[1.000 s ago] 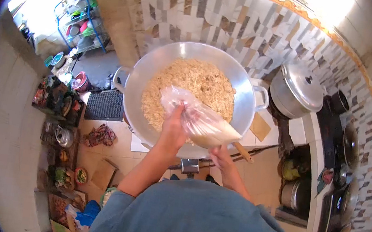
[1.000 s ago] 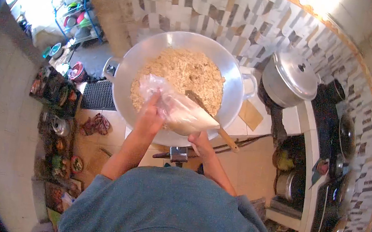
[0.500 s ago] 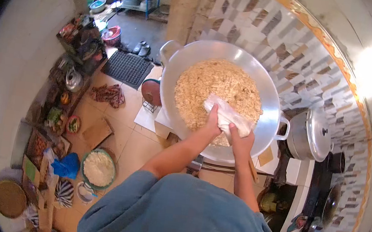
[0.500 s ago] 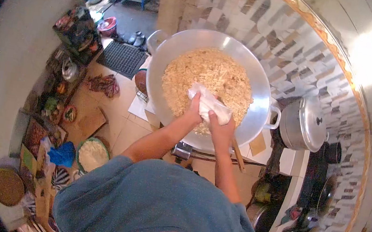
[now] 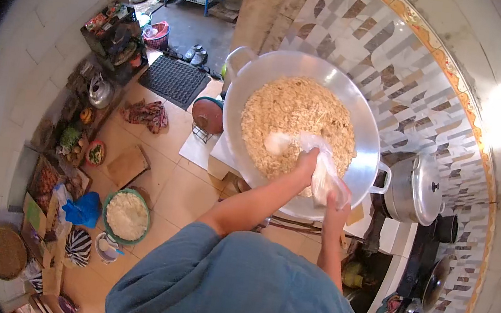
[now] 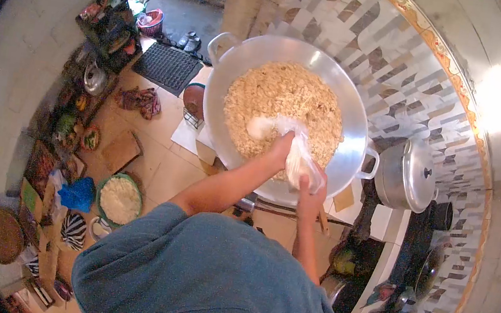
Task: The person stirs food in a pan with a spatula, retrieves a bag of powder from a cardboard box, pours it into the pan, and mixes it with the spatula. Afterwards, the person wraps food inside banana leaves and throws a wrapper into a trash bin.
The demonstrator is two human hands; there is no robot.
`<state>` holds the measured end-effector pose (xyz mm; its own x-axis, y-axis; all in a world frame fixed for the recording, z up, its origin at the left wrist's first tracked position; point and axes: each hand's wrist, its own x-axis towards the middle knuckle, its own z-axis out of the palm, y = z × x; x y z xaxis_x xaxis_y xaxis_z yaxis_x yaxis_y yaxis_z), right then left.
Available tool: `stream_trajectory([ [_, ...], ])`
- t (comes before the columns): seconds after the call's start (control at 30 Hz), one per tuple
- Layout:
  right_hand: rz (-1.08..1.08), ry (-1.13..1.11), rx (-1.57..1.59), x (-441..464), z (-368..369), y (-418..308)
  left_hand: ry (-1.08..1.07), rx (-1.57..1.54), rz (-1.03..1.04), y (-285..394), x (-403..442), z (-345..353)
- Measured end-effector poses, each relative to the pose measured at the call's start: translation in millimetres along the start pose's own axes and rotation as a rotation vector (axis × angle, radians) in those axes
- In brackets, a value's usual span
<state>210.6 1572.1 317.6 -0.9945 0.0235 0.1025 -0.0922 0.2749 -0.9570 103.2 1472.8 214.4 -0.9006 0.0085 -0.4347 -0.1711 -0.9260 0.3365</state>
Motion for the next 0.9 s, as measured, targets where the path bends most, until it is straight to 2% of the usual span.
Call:
stream_trajectory([
  [0.1,0.096,-0.03,0.338,-1,-50,42,0.114,0.283,0.197,23,-50,35],
  [0.2,-0.305,-0.134,-1.011,1,-116,96,0.094,0.905,0.676,39,-61,37],
  [0.23,-0.24,-0.218,-1.142,-4,-129,106,0.045,0.988,0.704,46,-58,35],
  [0.33,0.008,-0.34,-0.748,-2,-144,161,-0.107,1.162,0.744,74,-47,31],
  [0.37,0.012,-0.322,-0.943,-1,-137,150,-0.14,1.168,0.73,82,-48,32],
  [0.43,0.002,-0.348,-0.862,9,-135,144,-0.184,1.263,0.851,97,-50,27],
  [0.47,-0.008,-0.365,-0.821,15,-135,141,-0.205,1.301,0.977,103,-53,26],
  [0.5,0.05,-0.401,-0.845,19,-138,117,-0.223,1.335,1.108,110,-56,26],
  [0.6,0.17,-0.536,-0.9,21,-164,-12,-0.117,1.384,0.94,136,-62,20],
  [0.67,0.158,-0.633,-0.972,19,-190,-49,-0.015,1.405,0.928,150,-74,14],
  [0.73,0.289,-0.782,-0.931,18,-191,-87,0.029,1.378,0.953,163,-89,12],
  [0.83,0.167,-0.97,-0.867,18,-184,-42,0.053,1.322,1.073,179,-114,10],
  [0.9,0.11,-0.966,-0.651,17,-158,37,0.118,1.369,1.182,188,-133,4],
])
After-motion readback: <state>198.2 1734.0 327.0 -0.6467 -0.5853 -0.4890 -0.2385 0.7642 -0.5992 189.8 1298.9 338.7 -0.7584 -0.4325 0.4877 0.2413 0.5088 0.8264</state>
